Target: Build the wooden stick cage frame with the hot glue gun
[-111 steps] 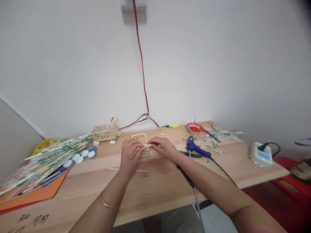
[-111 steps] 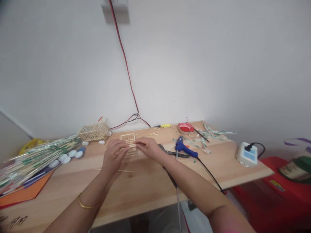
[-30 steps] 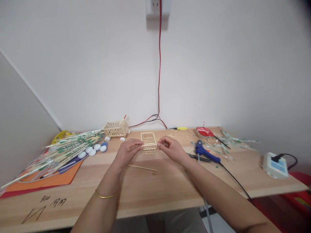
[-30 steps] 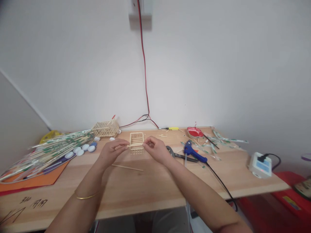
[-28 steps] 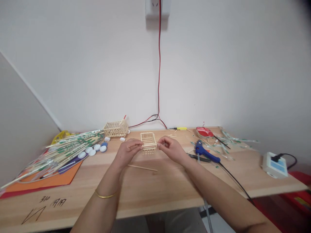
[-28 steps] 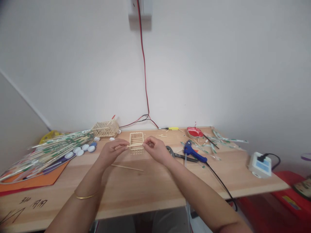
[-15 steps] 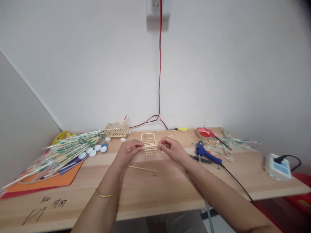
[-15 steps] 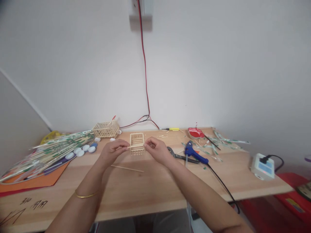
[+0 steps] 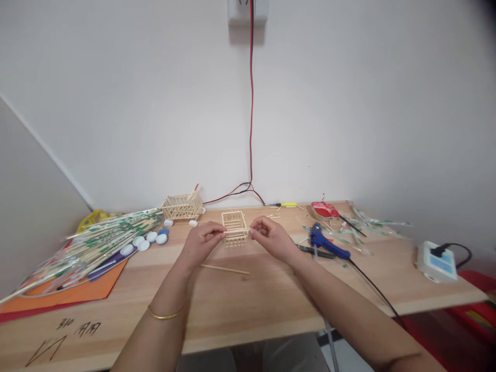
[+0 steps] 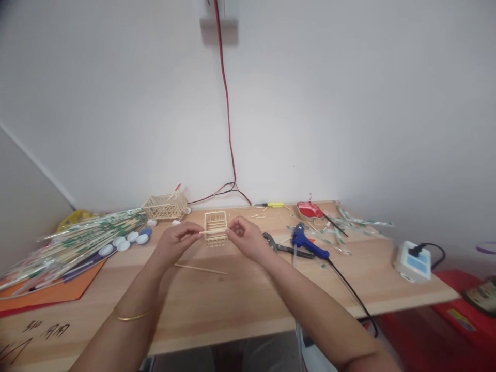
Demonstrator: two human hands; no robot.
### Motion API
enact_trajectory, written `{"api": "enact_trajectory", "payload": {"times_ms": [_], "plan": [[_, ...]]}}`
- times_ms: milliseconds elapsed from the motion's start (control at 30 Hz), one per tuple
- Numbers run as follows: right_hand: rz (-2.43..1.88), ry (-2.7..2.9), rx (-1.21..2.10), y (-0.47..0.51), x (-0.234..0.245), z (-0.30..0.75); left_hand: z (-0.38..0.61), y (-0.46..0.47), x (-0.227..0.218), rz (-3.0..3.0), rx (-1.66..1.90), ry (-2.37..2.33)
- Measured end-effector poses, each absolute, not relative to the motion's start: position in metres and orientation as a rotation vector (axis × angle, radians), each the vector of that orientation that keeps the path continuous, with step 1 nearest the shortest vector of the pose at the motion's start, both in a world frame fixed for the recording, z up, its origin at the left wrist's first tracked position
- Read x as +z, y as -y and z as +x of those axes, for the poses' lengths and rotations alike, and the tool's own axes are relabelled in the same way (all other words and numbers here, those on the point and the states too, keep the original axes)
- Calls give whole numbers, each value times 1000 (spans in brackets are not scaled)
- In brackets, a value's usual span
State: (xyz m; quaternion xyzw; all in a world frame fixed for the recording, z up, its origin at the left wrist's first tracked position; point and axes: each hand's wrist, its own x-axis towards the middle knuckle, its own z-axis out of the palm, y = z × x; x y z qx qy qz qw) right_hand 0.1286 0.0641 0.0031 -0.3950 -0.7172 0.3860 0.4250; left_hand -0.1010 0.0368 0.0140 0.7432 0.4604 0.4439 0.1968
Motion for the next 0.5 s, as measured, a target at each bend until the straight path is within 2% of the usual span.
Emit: {"api": "enact_trajectory", "payload": {"times_ms": [233, 500], "plan": [[-973, 1769, 994, -66, 2, 128, -98, -37, 8, 1843, 1305, -1223], [-969, 1771, 992, -66, 4, 128, -96, -33, 13, 1953, 1265, -1304]]}}
